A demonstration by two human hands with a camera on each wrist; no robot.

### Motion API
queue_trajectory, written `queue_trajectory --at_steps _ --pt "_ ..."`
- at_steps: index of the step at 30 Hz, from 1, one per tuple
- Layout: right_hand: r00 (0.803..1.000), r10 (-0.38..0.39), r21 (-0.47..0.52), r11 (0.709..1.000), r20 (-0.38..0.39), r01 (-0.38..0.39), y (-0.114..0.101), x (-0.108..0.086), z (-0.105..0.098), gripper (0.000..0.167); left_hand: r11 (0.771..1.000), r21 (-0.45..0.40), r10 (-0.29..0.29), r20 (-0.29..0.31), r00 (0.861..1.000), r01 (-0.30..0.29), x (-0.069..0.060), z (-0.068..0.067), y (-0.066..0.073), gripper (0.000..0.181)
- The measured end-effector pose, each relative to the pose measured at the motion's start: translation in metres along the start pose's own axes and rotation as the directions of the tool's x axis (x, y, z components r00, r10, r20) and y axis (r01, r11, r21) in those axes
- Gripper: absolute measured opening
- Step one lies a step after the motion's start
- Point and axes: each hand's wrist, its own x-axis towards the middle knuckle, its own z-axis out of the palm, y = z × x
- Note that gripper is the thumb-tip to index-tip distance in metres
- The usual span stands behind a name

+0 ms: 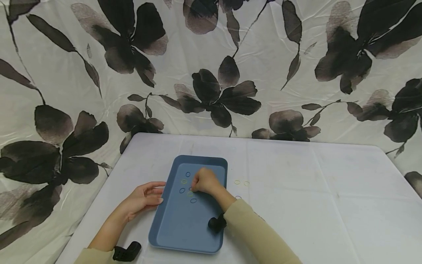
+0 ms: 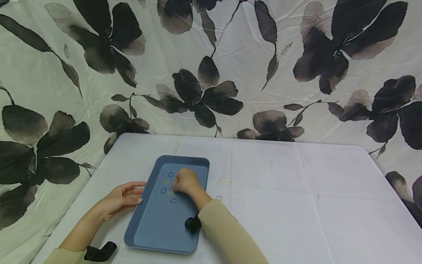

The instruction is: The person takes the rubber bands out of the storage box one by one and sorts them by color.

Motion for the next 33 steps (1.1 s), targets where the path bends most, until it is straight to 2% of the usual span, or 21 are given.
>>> queue_trajectory --at_steps 5,13,18,24,33 --pt "0.999 -0.020 0.002 1.000 0.049 0.020 -0.002 -0.002 -0.001 0.019 1.000 0.001 -0.001 -0.001 1.000 0.001 -0.001 0.001 0.001 0.067" --pt "0.990 -0.004 0.010 1.000 0.144 0.003 -0.002 -0.003 -0.003 0.022 1.000 -0.005 -0.009 0.000 1.000 0.009 -0.001 0.001 0.000 0.066" --pt "0.983 0.037 0.108 0.993 0.177 -0.057 0.000 -0.002 -0.007 0.022 1.000 -0.003 -0.013 -0.010 1.000 0.013 -0.001 0.001 0.001 0.066" --pt "0.979 0.065 0.266 0.957 0.195 -0.116 0.001 -0.001 -0.013 0.018 1.000 0.000 -0.012 -0.010 1.000 0.012 -0.001 0.000 0.001 0.066" --pt "0.976 0.082 0.347 0.926 0.200 -0.148 0.000 -0.003 -0.023 0.014 1.000 -0.006 -0.005 -0.003 1.000 0.005 0.000 0.000 0.000 0.067"
